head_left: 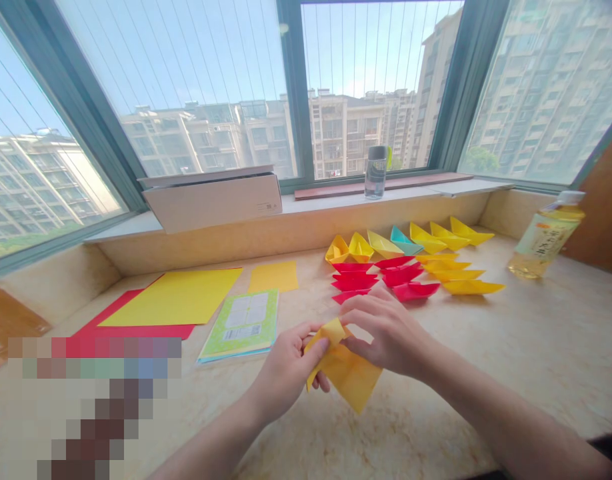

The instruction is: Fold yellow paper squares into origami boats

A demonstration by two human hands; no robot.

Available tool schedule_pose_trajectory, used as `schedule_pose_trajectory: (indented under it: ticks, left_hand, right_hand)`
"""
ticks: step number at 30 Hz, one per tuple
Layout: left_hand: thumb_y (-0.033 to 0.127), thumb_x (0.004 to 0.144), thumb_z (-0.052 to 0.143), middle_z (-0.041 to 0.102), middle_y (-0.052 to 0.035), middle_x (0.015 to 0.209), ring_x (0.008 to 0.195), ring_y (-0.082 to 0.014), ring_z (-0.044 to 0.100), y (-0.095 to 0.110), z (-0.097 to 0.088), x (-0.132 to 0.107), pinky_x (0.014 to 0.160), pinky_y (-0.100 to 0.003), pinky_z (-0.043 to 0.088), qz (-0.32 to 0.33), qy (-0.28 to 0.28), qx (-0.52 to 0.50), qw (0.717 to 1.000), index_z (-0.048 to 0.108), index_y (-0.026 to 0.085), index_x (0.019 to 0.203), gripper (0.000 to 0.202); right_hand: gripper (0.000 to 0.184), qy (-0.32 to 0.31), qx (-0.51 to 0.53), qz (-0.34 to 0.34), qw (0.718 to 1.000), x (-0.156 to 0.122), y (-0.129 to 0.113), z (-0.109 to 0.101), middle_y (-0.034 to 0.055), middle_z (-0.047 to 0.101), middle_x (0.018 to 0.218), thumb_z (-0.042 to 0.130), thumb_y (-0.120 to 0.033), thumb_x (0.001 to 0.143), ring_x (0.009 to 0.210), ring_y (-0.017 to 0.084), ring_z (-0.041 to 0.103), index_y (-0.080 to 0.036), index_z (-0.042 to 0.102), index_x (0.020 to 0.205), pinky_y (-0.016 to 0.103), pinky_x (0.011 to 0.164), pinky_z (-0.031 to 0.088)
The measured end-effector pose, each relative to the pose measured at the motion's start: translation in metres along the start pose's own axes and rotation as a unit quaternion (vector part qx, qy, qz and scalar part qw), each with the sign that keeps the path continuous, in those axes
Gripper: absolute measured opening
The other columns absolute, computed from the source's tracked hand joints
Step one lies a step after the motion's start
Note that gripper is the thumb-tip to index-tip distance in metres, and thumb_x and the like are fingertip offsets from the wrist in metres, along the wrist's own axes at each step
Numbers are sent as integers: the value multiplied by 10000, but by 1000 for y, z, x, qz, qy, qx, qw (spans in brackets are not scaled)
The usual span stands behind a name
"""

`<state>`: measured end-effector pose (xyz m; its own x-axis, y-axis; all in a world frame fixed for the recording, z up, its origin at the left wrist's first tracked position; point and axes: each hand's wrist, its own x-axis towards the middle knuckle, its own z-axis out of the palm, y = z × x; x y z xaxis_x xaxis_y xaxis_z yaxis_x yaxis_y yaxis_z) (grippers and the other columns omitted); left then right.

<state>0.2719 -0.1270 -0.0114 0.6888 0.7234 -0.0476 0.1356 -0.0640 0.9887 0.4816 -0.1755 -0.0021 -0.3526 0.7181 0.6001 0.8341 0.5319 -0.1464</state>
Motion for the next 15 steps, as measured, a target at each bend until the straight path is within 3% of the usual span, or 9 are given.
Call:
schedule_pose_trajectory:
  ticks: [10, 15]
  left_hand:
    - [497, 894, 568, 699, -55, 749, 568, -176, 676, -6, 8, -3, 518, -249, 487, 15, 11, 8, 1000, 501, 140, 1266, 520]
    - [486, 889, 586, 706, -74, 758, 560, -177, 676, -3, 9, -1, 509, -247, 484, 16, 24, -25, 999, 503, 117, 1240, 516]
  right_hand:
    - [103, 6, -133, 26, 991, 1, -15, 10, 36, 655, 759, 592, -213, 857, 692, 189, 552, -182, 575, 761, 358, 760, 325]
    - [147, 46, -123, 15, 991, 1, -14, 5, 44, 676, 761, 548, -159, 920, 695, 180, 580, -180, 616, 791, 345, 778, 342]
